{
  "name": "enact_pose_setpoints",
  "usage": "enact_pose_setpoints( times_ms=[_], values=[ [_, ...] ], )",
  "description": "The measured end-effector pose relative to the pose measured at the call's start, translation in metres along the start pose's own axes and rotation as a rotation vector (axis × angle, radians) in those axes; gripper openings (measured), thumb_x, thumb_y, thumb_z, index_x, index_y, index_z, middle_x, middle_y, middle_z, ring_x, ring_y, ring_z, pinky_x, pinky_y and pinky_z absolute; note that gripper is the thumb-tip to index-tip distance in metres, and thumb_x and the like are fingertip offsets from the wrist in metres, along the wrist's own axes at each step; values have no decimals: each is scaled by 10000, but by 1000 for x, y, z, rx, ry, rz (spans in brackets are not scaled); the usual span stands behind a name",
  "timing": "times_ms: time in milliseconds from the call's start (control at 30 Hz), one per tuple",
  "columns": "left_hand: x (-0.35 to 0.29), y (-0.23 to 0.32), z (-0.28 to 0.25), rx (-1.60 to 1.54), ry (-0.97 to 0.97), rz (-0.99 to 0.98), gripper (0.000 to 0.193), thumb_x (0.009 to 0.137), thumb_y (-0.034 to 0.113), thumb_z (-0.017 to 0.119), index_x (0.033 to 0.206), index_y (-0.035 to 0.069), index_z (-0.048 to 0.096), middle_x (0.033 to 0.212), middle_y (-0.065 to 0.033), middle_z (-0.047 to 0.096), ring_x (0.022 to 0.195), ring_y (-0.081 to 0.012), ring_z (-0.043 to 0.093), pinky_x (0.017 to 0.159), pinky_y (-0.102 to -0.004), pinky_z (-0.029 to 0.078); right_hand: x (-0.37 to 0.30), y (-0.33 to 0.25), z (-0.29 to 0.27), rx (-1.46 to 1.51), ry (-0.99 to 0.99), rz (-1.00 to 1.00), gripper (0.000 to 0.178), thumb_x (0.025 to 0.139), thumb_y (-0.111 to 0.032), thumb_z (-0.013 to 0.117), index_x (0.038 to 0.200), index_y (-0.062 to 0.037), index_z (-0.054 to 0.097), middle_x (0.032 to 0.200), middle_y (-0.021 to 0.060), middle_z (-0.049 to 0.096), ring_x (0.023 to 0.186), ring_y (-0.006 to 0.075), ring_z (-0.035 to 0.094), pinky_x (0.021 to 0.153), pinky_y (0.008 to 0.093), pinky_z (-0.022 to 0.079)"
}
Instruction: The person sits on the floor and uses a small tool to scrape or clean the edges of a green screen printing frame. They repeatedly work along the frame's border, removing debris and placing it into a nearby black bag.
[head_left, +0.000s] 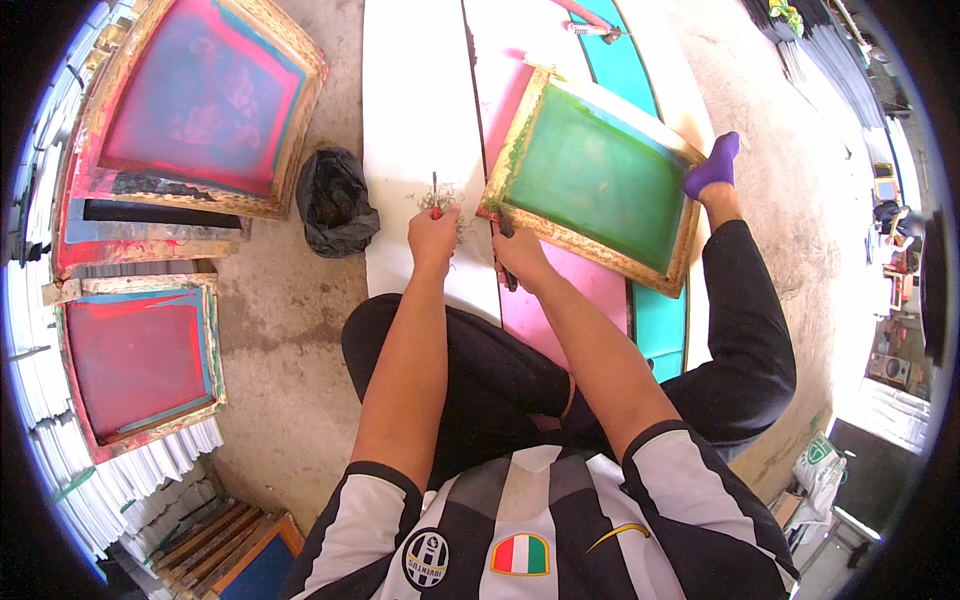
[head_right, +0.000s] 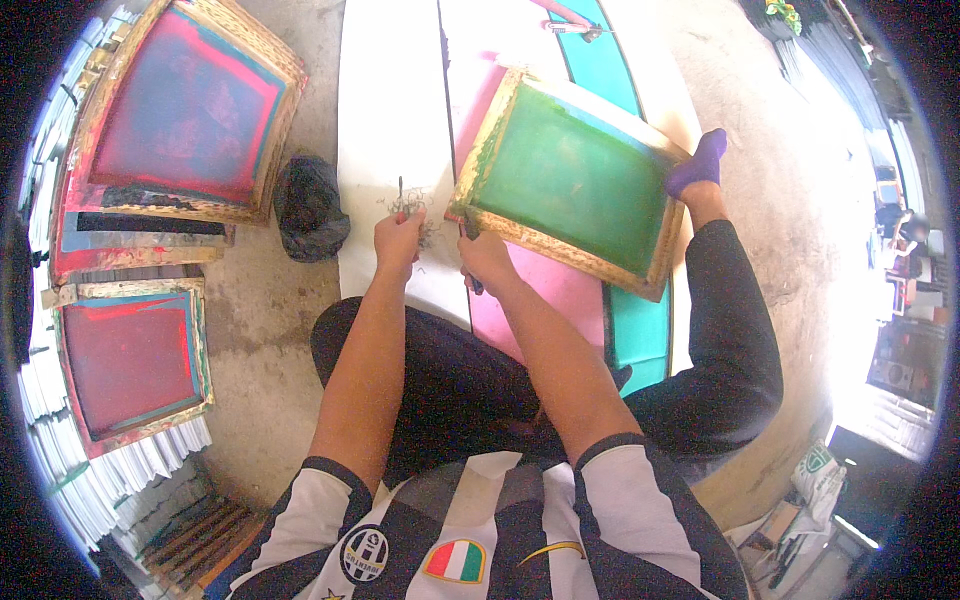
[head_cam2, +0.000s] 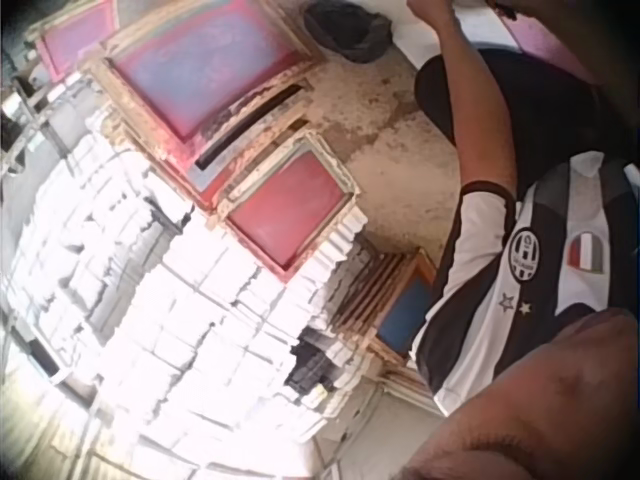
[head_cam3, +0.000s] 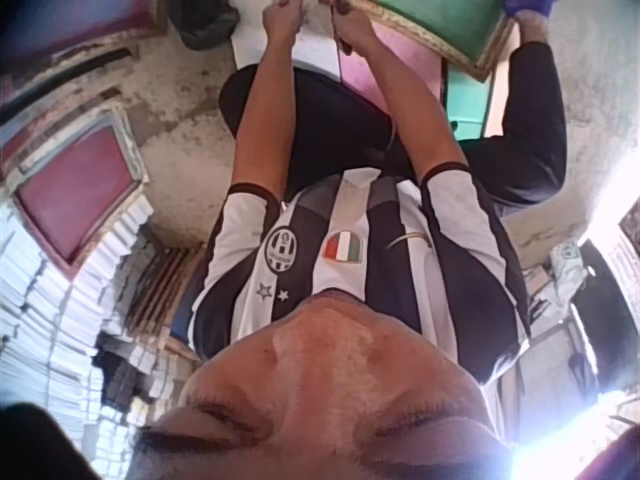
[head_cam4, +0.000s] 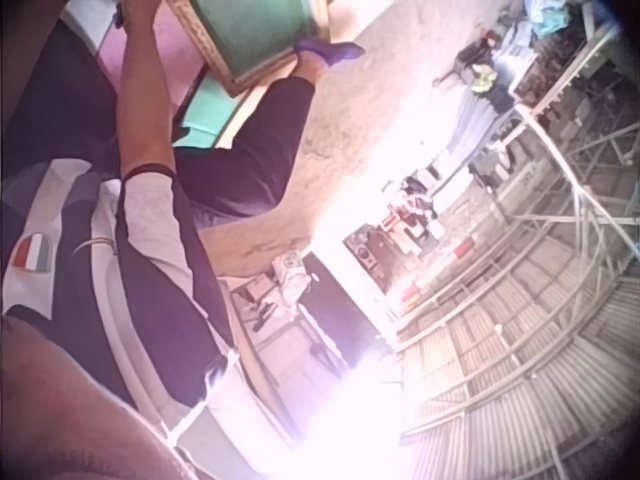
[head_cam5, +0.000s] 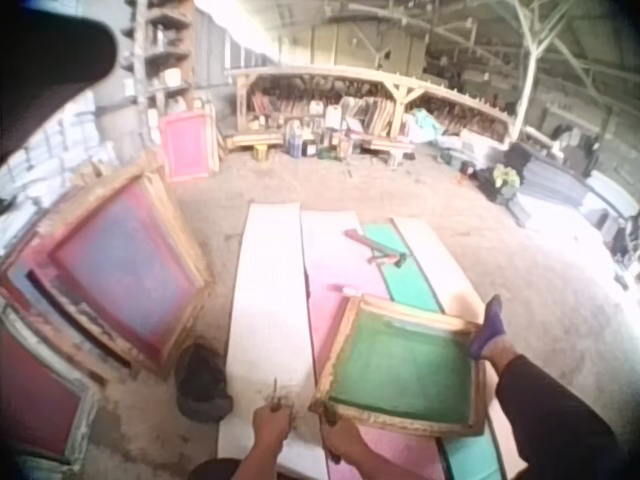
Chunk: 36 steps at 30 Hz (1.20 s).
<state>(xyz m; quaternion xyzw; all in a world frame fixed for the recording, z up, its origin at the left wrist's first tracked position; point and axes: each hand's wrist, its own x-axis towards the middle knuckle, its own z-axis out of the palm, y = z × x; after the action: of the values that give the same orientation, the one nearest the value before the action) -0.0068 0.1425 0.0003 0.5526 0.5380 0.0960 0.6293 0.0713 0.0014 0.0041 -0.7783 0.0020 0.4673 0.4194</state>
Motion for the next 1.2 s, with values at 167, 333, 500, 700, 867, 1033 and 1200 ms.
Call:
enact_pose_setpoints(
  times_ms=[167, 333, 500, 700, 867, 1033, 1200],
  values=[
    [4, -5, 1, -30, -108, -49, 274, 866, 281, 722, 746, 65, 602, 587, 11, 496, 409, -103, 411, 370, -295, 301, -2, 11, 20, -522, 368, -181, 373, 879, -276, 545, 963, 73, 646, 883, 305, 676, 863, 440, 684, 765, 524, 539],
    [-4, 1, -4, -95, -322, -174, 295, 875, 345, 713, 794, 83, 605, 585, 8, 481, 384, -104, 385, 358, -295, 275, -21, 5, 22, -528, 218, -158, 394, 871, -305, 564, 1023, 48, 651, 971, 315, 668, 978, 456, 655, 858, 524, 519],
    [-7, 6, -11, -110, -366, -255, 287, 871, 358, 710, 816, 101, 595, 581, 6, 478, 370, -112, 374, 351, -302, 247, -18, 15, 29, -454, 47, -251, 367, 863, -289, 590, 1000, 48, 638, 913, 303, 671, 869, 429, 681, 789, 513, 540],
    [4, -2, -14, -226, -199, -203, 203, 881, 203, 686, 780, 51, 597, 616, 8, 523, 431, -104, 432, 385, -308, 325, -17, 8, 22, -125, -323, -137, 334, 942, -272, 579, 1129, 4, 564, 888, 155, 674, 687, 223, 690, 555, 356, 535],
    [8, -8, -16, -222, 5, -139, 218, 858, 211, 739, 798, 43, 612, 604, -6, 506, 376, -122, 388, 357, -304, 296, -9, 0, 0, 234, -415, 52, 454, 1008, -351, 532, 1297, -18, 428, 1005, 207, 655, 806, 301, 709, 622, 426, 584],
    [6, -3, -13, -202, 27, -133, 262, 863, 231, 746, 780, 39, 589, 629, -24, 517, 381, -125, 407, 349, -302, 287, -2, -11, -20, 252, -379, 128, 485, 1015, -348, 518, 1251, 58, 395, 1001, 284, 640, 778, 351, 706, 574, 462, 591],
    [9, -5, -10, -269, -13, -112, 266, 861, 236, 749, 780, 53, 575, 650, -28, 518, 378, -125, 391, 347, -302, 276, 8, -13, -32, 181, -430, 182, 423, 1020, -368, 502, 1259, -22, 463, 999, 251, 670, 815, 342, 713, 674, 475, 594]
  ],
)
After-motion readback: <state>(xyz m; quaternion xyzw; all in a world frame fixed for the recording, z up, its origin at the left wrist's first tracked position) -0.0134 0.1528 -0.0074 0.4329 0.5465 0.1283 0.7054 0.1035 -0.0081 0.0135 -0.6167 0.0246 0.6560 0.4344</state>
